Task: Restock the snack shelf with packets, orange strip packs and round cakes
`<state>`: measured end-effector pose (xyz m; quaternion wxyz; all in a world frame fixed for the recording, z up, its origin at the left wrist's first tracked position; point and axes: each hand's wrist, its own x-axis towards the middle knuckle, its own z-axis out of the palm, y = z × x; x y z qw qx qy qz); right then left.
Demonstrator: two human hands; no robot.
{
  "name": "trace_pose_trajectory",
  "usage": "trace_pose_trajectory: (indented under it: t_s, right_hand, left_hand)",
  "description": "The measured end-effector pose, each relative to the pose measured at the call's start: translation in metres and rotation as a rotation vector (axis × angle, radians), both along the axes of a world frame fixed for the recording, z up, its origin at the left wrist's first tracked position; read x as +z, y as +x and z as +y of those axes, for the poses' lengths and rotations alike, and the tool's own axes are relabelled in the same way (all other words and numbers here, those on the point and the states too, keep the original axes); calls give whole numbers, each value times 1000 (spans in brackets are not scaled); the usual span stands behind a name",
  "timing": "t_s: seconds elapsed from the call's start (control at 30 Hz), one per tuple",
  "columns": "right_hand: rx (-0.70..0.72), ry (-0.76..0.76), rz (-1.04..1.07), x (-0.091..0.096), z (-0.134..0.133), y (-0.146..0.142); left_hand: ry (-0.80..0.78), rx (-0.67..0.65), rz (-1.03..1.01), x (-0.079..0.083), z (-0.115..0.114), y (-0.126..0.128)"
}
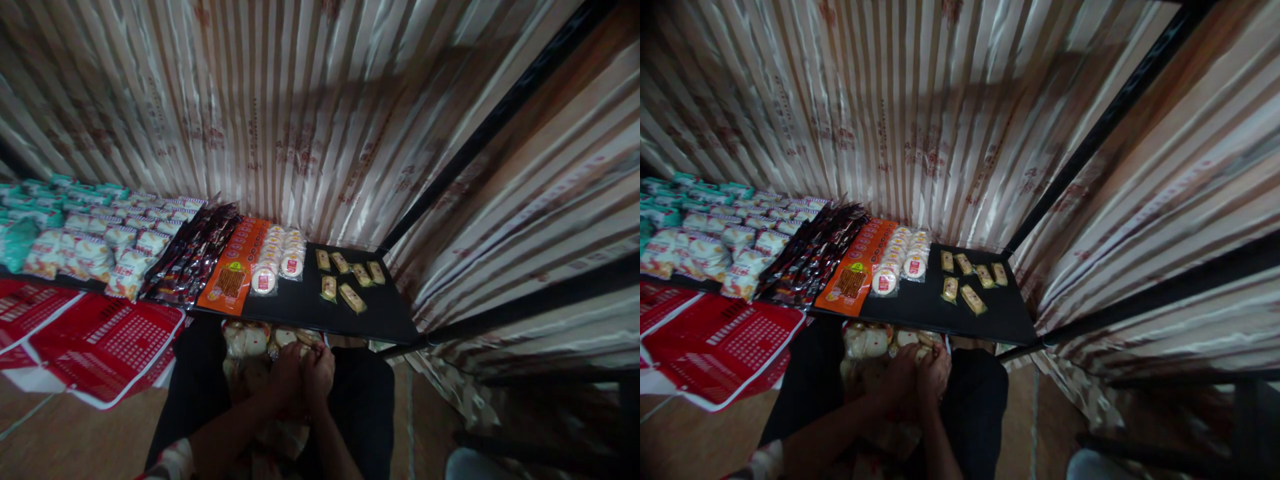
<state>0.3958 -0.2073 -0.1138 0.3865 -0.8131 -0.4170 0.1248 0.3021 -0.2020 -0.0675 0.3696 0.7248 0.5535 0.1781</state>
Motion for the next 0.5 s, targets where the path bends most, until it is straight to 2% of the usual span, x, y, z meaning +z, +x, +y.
trace_pose_trajectory:
  t_s: [0.1,0.33,0.4,0.5]
  right_hand:
    - [6,19,-18,-4,10,4]
    - [166,-13,48,-20,28,11]
    - [197,-2,78,-22,29,10]
    - [207,36,127,-27,28,5]
  left_hand:
    - [-24,48,24,-3,8,4]
    - [-62,121,-11,-18,23,3]
    - [-105,186,-50,-20,25,1]
    - [-254,341,-180,-21,27,-2]
